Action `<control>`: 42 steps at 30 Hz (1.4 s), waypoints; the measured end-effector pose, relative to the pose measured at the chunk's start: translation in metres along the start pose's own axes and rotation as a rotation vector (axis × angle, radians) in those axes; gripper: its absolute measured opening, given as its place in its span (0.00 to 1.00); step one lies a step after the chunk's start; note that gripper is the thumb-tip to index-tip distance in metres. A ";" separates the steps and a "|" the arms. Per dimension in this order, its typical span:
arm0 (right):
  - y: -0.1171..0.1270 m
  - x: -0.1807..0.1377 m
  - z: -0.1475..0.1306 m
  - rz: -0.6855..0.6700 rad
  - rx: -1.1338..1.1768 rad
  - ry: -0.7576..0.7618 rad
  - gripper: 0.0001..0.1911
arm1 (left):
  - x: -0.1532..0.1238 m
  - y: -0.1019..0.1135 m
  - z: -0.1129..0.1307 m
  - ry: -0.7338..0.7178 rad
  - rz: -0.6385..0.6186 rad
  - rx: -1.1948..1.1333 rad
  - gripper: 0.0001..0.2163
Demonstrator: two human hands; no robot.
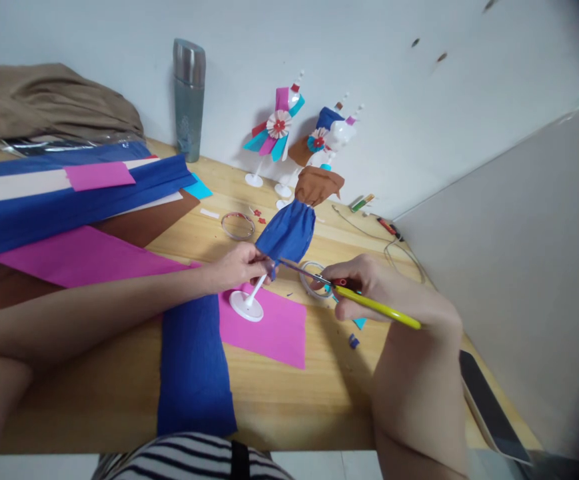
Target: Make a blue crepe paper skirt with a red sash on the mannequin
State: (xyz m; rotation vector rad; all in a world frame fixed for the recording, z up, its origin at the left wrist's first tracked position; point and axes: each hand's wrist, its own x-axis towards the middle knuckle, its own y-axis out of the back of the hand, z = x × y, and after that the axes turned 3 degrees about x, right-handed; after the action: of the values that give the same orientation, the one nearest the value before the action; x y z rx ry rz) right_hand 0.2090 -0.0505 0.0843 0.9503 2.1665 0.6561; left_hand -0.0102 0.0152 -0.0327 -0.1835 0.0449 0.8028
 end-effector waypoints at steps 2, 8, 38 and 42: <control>-0.001 -0.001 0.001 0.015 -0.040 0.033 0.32 | 0.000 0.000 0.000 0.014 0.002 -0.028 0.05; -0.004 -0.002 -0.004 0.049 -0.151 -0.008 0.31 | 0.002 0.004 -0.006 0.001 -0.002 -0.094 0.08; -0.003 0.012 0.031 0.766 -0.425 0.179 0.33 | 0.006 0.032 0.052 -0.279 0.325 -0.120 0.12; -0.006 0.024 0.036 0.885 -0.376 0.164 0.33 | 0.003 0.032 0.062 -0.289 0.354 -0.126 0.13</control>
State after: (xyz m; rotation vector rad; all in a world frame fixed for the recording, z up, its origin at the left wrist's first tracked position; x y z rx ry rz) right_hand 0.2205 -0.0293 0.0483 1.6710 1.5735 1.5290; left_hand -0.0329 0.0506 0.0234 -0.1791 -0.2521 1.1797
